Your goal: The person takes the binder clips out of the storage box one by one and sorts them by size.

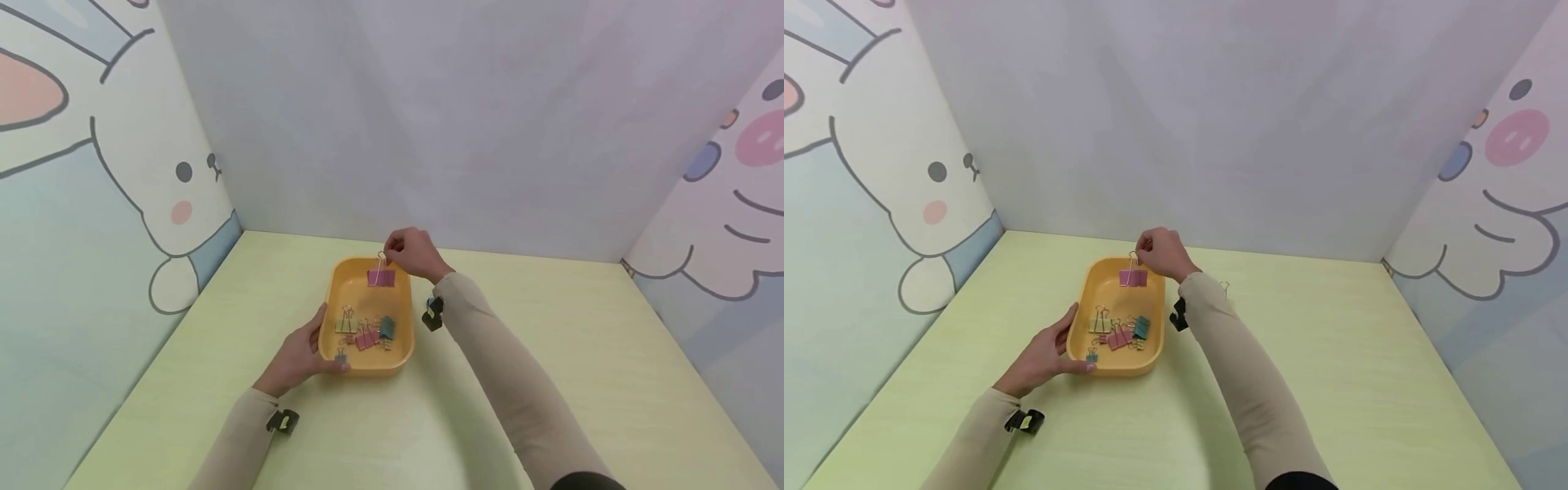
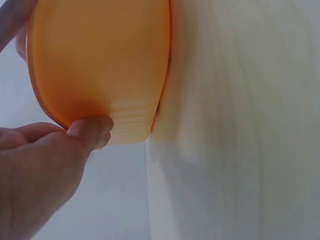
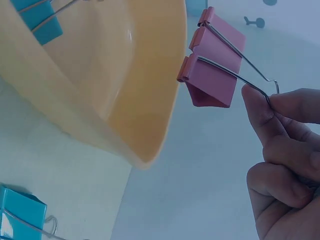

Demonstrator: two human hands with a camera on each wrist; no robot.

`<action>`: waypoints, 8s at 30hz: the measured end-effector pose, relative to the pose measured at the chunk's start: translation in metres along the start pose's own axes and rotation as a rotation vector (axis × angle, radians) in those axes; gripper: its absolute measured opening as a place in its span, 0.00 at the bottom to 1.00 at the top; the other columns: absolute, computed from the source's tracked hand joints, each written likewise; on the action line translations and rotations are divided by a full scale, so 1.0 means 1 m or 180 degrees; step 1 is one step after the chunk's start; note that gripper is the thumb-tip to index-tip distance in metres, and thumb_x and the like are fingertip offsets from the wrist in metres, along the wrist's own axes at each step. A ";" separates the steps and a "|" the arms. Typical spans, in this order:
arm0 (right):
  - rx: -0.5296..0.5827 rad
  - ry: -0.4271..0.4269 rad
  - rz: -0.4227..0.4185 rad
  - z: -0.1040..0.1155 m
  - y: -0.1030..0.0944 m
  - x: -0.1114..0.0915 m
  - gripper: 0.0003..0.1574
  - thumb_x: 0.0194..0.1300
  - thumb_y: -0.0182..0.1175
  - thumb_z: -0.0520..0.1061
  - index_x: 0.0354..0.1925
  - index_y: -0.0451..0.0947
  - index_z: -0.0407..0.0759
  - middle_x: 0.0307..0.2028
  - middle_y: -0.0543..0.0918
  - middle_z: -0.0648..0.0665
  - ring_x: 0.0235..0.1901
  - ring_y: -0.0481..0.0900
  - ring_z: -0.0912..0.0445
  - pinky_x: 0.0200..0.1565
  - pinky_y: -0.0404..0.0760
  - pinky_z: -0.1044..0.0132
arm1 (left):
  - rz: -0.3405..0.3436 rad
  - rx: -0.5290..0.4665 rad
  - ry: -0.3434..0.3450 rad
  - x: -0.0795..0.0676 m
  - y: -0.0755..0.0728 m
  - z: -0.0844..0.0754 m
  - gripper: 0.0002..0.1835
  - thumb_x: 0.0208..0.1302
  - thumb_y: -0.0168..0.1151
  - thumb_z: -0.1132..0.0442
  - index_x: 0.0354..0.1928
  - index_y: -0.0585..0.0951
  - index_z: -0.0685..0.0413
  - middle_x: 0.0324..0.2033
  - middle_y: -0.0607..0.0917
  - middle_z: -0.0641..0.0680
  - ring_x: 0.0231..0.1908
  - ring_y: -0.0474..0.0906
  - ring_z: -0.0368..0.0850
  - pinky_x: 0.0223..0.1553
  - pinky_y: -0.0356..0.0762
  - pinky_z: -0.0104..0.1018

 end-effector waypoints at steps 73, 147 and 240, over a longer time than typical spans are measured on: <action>-0.0597 0.1015 -0.0816 -0.177 -0.068 -0.123 0.11 0.70 0.54 0.38 0.42 0.81 0.33 0.34 0.86 0.35 0.33 0.82 0.48 0.32 0.73 0.67 | -0.0019 -0.0016 0.0024 0.000 -0.004 0.000 0.69 0.45 0.82 0.51 0.81 0.43 0.52 0.79 0.56 0.55 0.76 0.61 0.52 0.74 0.65 0.48; 0.0195 -0.0170 0.0481 -0.026 0.022 -0.077 0.06 0.71 0.61 0.42 0.42 0.84 0.45 0.37 0.88 0.45 0.24 0.77 0.61 0.25 0.81 0.70 | -0.0025 0.0009 0.0028 -0.001 -0.006 0.003 0.69 0.45 0.82 0.51 0.81 0.43 0.52 0.80 0.55 0.54 0.77 0.59 0.52 0.75 0.63 0.49; -0.0032 0.0033 0.0000 -0.056 -0.007 -0.095 0.06 0.68 0.61 0.37 0.38 0.86 0.40 0.34 0.89 0.45 0.35 0.84 0.56 0.44 0.89 0.60 | 0.0012 0.0032 0.0119 -0.004 -0.010 0.000 0.69 0.46 0.82 0.52 0.81 0.42 0.52 0.80 0.53 0.56 0.78 0.57 0.53 0.76 0.61 0.48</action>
Point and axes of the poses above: each hand's wrist, its own x-axis towards the middle knuckle, its own y-axis out of the palm, z = x × y, the point moved 2 cm from there along x, towards the middle knuckle
